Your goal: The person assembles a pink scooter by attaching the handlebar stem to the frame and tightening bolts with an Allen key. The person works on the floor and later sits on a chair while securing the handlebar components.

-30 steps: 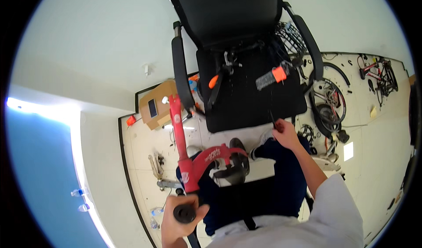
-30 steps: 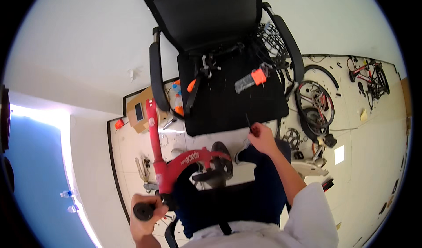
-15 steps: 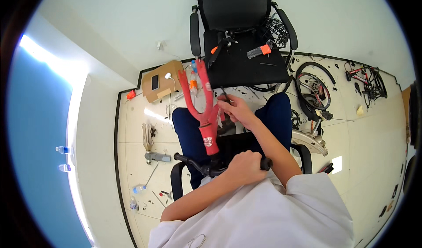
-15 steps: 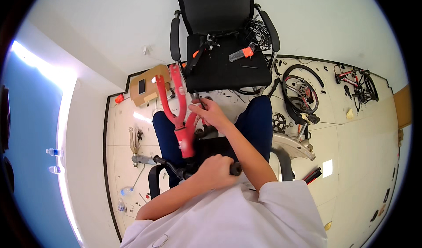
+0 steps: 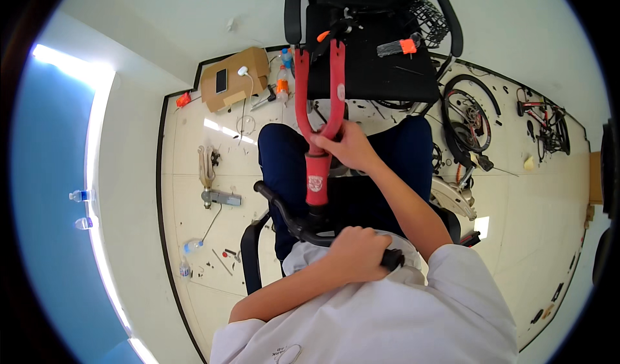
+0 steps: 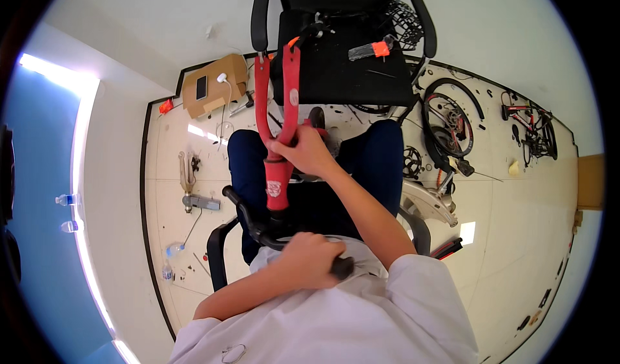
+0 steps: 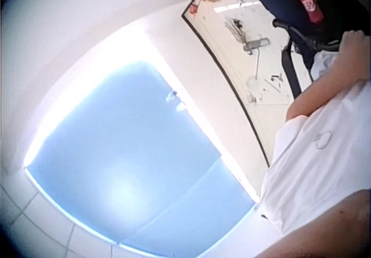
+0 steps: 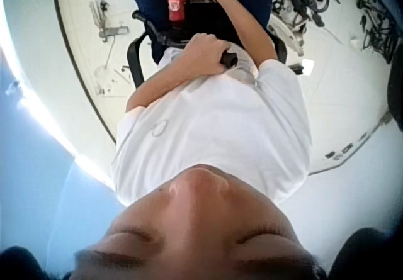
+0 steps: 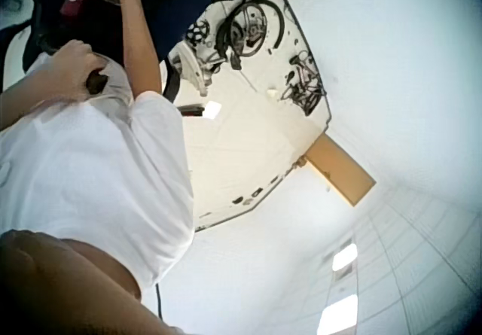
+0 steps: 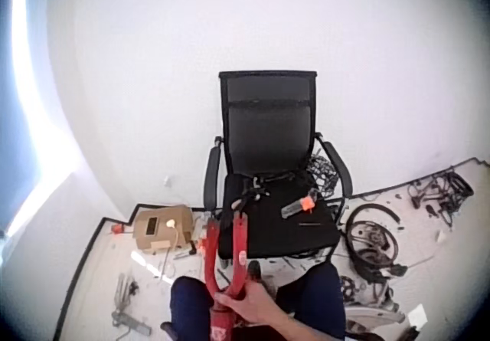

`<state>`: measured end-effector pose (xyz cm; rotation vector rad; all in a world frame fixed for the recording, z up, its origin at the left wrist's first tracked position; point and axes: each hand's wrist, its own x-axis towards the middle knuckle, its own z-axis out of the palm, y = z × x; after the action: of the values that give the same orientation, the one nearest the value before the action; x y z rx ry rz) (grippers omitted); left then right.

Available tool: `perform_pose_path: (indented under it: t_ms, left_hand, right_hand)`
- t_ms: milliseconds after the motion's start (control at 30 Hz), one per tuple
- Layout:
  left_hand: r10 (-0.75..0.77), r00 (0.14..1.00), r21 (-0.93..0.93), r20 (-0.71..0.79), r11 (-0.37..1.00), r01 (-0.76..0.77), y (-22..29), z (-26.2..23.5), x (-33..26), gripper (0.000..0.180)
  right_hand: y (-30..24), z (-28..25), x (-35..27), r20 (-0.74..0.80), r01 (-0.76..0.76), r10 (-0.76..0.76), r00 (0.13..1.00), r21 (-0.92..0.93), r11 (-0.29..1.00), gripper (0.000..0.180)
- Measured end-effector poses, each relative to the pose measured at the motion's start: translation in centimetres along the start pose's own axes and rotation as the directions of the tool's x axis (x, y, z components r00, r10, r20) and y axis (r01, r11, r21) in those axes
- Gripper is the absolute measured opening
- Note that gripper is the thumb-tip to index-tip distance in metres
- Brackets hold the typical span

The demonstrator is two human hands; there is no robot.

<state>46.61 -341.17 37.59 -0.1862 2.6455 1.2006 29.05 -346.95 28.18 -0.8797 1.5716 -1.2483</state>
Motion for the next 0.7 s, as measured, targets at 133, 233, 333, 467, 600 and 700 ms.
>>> perform_pose_path:
  t_ms: [133,233,333,467,600,700]
  left_hand:
    - [0.113,0.977,-0.217,-0.179,0.964,-0.152,-2.4,-9.7,-2.2,0.034]
    - [-0.007,0.957,-0.320,-0.292,0.943,-0.091,-5.4,-14.3,-4.0,0.034]
    - [0.022,0.871,-0.444,-0.491,0.854,-0.272,-8.4,-14.6,-3.1,0.037]
    - [-0.020,0.857,-0.422,-0.516,0.876,-0.234,-9.9,-15.6,-2.0,0.059]
    - [-0.078,0.756,-0.174,-0.650,0.984,-0.048,-14.0,-11.7,-3.1,0.096]
    - [-0.237,0.700,-0.177,-0.673,0.971,0.159,-16.9,-6.7,-5.2,0.107]
  right_hand:
    - [-1.5,-0.2,5.6,-0.101,0.177,-0.180,0.978,-0.039,0.983,0.027]
    - [-4.8,0.6,8.8,-0.143,0.148,-0.169,0.975,-0.151,0.977,0.034]
    - [-3.9,0.6,12.1,-0.137,0.163,-0.186,0.973,-0.166,0.973,0.035]
    - [-5.6,-1.0,12.3,-0.030,0.069,-0.077,0.997,-0.202,0.977,0.035]
    - [-3.8,-2.3,12.7,-0.083,0.150,-0.166,0.983,-0.169,0.974,0.034]
    - [-4.4,-2.6,12.1,-0.119,0.156,-0.171,0.978,-0.126,0.980,0.033]
